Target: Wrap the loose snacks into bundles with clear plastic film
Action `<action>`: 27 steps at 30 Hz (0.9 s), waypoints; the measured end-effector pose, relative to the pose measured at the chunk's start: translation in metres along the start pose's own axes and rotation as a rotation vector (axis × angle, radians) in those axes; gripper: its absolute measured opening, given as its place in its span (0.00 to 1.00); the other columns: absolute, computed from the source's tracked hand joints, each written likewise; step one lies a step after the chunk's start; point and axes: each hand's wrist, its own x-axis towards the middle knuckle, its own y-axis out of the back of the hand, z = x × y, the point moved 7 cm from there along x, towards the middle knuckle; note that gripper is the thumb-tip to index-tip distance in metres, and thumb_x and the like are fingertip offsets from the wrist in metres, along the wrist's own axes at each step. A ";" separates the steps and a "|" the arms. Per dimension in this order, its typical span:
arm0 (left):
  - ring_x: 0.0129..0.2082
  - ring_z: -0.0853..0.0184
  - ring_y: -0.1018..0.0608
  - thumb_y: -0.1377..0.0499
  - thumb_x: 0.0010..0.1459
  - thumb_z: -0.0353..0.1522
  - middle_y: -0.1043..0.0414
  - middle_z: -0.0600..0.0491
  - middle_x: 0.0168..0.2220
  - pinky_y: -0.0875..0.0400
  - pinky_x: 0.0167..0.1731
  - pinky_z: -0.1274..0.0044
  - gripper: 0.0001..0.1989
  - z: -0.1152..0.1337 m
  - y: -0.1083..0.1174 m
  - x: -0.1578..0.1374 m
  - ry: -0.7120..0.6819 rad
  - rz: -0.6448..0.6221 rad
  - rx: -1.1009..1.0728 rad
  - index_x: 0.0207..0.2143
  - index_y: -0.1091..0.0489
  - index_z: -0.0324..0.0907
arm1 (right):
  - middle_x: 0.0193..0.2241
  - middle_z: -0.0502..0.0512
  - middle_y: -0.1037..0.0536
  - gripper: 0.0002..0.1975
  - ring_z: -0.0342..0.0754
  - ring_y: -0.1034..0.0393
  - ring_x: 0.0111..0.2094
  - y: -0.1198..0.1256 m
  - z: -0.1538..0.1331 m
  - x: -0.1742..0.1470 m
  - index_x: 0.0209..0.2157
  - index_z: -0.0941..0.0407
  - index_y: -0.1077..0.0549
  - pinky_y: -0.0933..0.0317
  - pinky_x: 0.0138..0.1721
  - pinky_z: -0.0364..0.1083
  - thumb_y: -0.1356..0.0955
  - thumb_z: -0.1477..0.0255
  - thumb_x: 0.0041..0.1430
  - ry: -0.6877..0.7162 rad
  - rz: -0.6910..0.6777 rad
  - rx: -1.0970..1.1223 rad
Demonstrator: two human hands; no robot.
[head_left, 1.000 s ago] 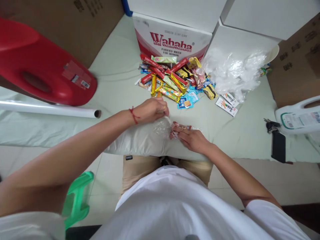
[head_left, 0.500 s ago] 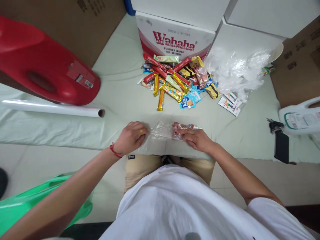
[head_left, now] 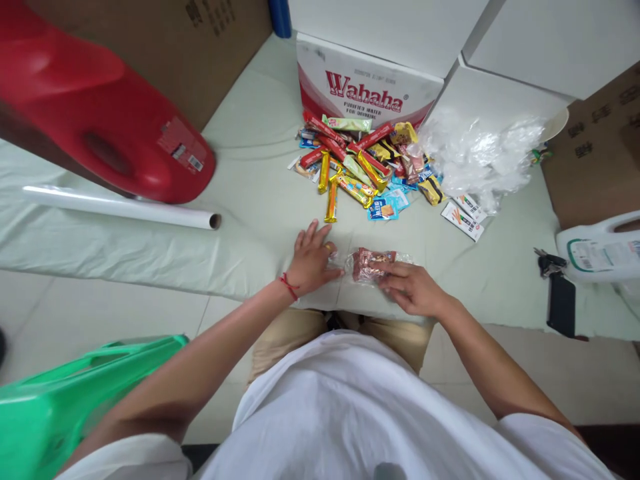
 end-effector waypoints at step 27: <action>0.26 0.68 0.26 0.48 0.64 0.36 0.27 0.53 0.28 0.28 0.27 0.76 0.14 0.076 -0.023 0.017 0.345 -0.062 -0.998 0.37 0.23 0.42 | 0.58 0.62 0.21 0.14 0.55 0.26 0.58 -0.007 0.019 0.014 0.51 0.51 0.17 0.31 0.59 0.56 0.33 0.66 0.71 -0.077 0.042 0.321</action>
